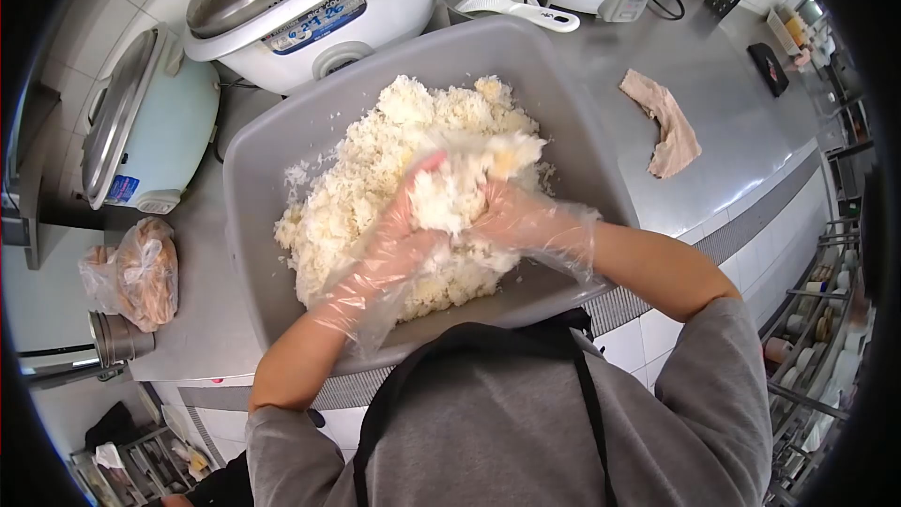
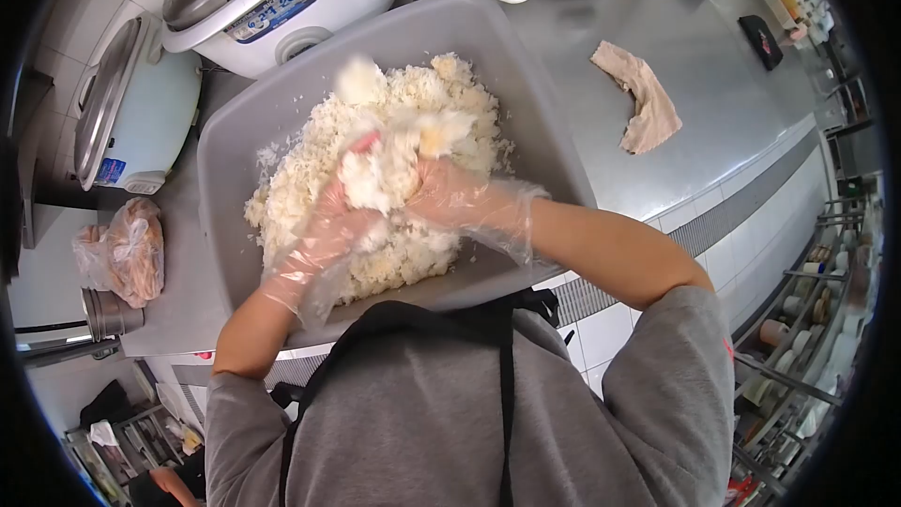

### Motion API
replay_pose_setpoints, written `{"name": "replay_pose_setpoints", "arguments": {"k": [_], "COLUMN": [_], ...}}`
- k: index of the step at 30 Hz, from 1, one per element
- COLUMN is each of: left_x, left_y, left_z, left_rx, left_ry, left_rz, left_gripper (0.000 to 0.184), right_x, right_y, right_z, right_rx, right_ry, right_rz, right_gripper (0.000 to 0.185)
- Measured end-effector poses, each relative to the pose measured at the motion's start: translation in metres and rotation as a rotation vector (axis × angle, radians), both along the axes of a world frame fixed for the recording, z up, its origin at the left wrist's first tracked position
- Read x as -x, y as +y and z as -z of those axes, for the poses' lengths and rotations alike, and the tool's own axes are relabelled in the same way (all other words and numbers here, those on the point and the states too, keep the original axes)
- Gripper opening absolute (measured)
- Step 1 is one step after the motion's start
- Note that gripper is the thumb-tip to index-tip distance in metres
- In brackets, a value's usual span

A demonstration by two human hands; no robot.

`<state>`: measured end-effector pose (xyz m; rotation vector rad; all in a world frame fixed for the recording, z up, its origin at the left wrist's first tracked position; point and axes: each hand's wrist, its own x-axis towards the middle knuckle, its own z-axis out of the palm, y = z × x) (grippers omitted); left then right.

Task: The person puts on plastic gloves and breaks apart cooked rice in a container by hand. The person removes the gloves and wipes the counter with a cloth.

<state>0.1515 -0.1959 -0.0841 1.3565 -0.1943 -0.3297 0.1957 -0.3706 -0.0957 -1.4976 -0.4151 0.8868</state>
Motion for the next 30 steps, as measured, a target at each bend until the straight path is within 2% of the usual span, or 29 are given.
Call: {"name": "replay_pose_setpoints", "arguments": {"k": [1, 3, 4, 7, 10, 13, 16, 19, 22, 23, 24, 25, 26, 27, 28, 29, 30], "left_x": [-0.004, -0.010, -0.011, -0.017, -0.016, -0.013, -0.020, -0.037, -0.076, -0.082, -0.092, -0.097, -0.102, -0.104, -0.123, -0.138, -0.138], "left_y": [0.002, 0.010, 0.014, 0.018, 0.021, 0.023, 0.044, 0.069, 0.085, 0.094, 0.105, 0.102, 0.099, 0.082, 0.083, 0.083, 0.077], "left_z": [-0.001, -0.004, -0.007, -0.039, -0.040, -0.050, -0.039, -0.060, -0.078, -0.060, -0.022, -0.008, 0.005, 0.010, 0.039, 0.065, 0.063], "left_rx": [-0.024, -0.176, -0.253, -0.696, -0.900, -1.124, -1.185, -1.056, -1.014, -0.837, -0.657, -0.604, -0.549, -0.623, -0.596, -0.561, -0.457], "left_ry": [-0.099, -0.138, -0.155, -0.099, -0.039, -0.370, -0.384, -0.255, 0.166, 0.176, 0.180, 0.180, 0.173, 0.174, 0.115, 0.065, 0.118], "left_rz": [-0.030, -0.056, -0.069, 0.008, -0.107, -0.126, -0.110, 0.147, 0.282, 0.160, 0.040, -0.057, -0.152, -0.226, -0.212, -0.197, -0.177], "left_gripper": [0.067, 0.060, 0.056, 0.045, 0.044, 0.049, 0.056, 0.067, 0.076, 0.078, 0.079, 0.080, 0.082, 0.082, 0.081, 0.080, 0.080], "right_x": [-0.005, -0.014, -0.013, -0.022, -0.010, -0.014, -0.036, -0.079, -0.139, -0.149, -0.160, -0.168, -0.161, -0.142, -0.130, -0.125, -0.120], "right_y": [-0.002, -0.008, -0.015, -0.020, -0.015, -0.018, -0.025, -0.024, -0.012, -0.009, -0.005, -0.001, 0.004, 0.012, 0.020, 0.025, 0.029], "right_z": [-0.001, -0.011, -0.005, -0.018, -0.047, -0.037, -0.052, -0.093, -0.045, -0.012, 0.024, 0.037, 0.023, 0.006, -0.004, -0.003, 0.001], "right_rx": [0.068, 0.204, 0.169, 0.665, 0.763, 0.571, 0.544, 0.652, 0.938, 0.789, 0.631, 0.465, 0.288, 0.109, -0.072, -0.127, -0.173], "right_ry": [-0.200, -0.605, -0.569, -0.422, -0.608, -0.714, -0.670, -0.404, -0.627, -0.468, -0.314, -0.163, -0.003, 0.161, 0.328, 0.272, 0.226], "right_rz": [0.005, 0.011, 0.038, -0.250, -0.299, -0.242, -0.267, -0.325, -0.128, 0.002, 0.126, 0.241, 0.259, 0.271, 0.281, 0.250, 0.213], "right_gripper": [0.044, 0.040, 0.041, 0.041, 0.045, 0.050, 0.057, 0.065, 0.067, 0.065, 0.063, 0.061, 0.059, 0.057, 0.054, 0.055, 0.056]}}
